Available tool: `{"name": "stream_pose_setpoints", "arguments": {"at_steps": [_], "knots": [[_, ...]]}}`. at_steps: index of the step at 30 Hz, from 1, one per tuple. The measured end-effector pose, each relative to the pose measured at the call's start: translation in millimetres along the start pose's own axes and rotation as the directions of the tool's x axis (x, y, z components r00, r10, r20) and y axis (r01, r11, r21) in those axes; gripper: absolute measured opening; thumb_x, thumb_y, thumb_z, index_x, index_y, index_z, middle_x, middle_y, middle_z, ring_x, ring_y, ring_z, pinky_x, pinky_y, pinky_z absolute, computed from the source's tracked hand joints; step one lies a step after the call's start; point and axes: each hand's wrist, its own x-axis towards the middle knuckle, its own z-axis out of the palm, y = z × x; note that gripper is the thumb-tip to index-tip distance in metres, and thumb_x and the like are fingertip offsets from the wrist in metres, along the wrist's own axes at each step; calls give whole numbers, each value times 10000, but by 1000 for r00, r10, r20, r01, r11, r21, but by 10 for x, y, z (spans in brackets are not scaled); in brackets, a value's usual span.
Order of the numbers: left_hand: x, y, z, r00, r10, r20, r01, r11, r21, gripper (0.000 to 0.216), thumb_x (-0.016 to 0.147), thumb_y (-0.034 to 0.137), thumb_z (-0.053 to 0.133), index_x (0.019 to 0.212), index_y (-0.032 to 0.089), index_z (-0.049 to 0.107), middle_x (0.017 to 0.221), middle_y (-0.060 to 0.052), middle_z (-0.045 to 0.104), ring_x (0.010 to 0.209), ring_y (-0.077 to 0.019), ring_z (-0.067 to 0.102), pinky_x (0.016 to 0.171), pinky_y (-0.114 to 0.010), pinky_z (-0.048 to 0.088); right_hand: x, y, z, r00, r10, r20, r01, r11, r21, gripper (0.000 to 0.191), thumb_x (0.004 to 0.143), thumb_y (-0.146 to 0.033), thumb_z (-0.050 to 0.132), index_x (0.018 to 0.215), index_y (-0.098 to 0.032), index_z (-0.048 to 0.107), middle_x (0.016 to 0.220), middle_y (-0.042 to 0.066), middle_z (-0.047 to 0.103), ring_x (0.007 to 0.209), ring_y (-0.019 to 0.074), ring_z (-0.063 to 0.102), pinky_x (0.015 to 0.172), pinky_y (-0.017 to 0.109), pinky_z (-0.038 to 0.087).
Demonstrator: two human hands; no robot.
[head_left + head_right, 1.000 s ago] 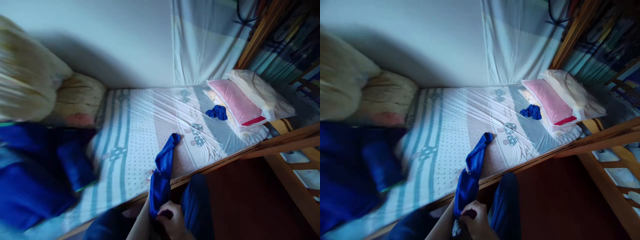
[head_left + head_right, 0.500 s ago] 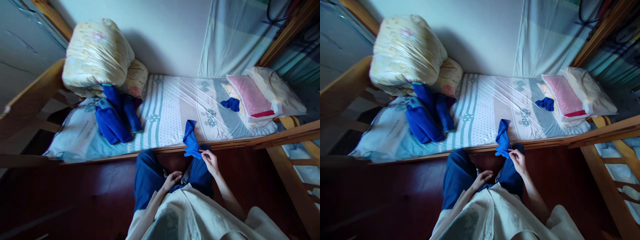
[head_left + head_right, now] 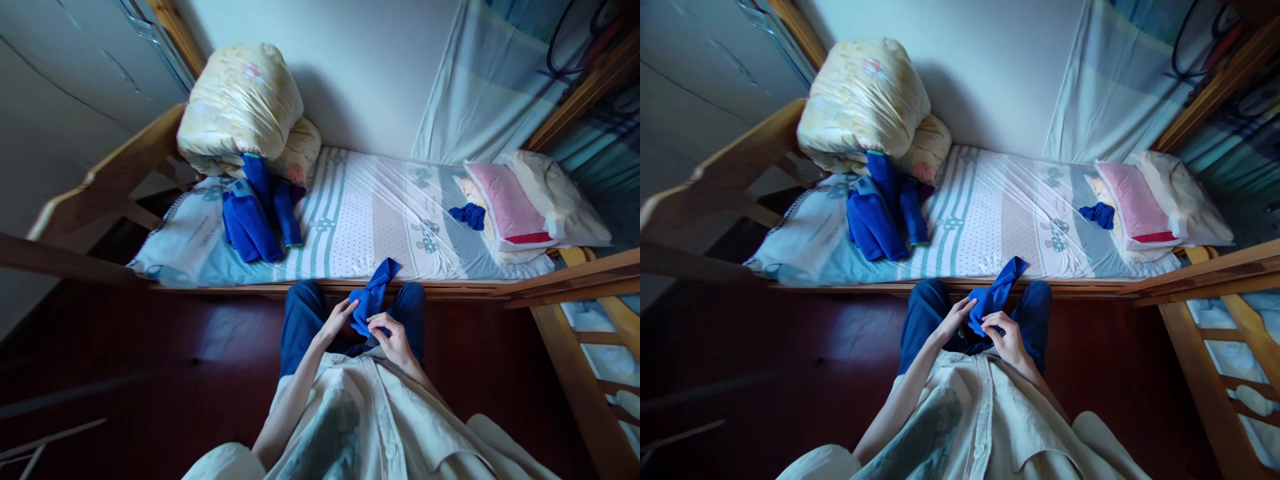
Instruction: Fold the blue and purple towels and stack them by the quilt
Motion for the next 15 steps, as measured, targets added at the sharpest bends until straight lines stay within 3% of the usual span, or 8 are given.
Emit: {"name": "stream_pose_setpoints", "arguments": {"at_steps": [4,9,12,15], "knots": [[-101,86,68,978,191,-90,-179,976,125,519,648,613,816,853,165,652,896,-49,703,913,-221,642,872,-333,497,32,-50,-80,994,-63,87,68,996,-53,205,982,-365,619,882,-236,743,914,63,728,962,207,688,928,369,547],[-86,275,122,948,315,-53,-304,940,157,522,659,631,793,721,186,526,873,-23,655,818,-162,587,776,-288,481,-7,-98,-21,973,-161,168,173,983,-59,188,983,-346,621,898,-232,744,873,59,730,948,203,679,899,364,552],[-85,487,123,913,398,-84,-376,904,204,511,717,643,744,718,200,487,752,17,587,720,-130,522,706,-260,444,-54,-103,60,976,-157,153,169,983,-70,194,976,-360,633,887,-228,744,860,60,726,949,203,671,902,366,545],[-115,753,135,861,496,-113,-458,852,255,499,753,624,725,690,209,454,668,38,515,656,-114,459,655,-245,410,-93,-98,120,994,-82,79,86,994,-60,223,966,-399,639,866,-226,739,845,56,717,906,198,666,879,360,546]]}}
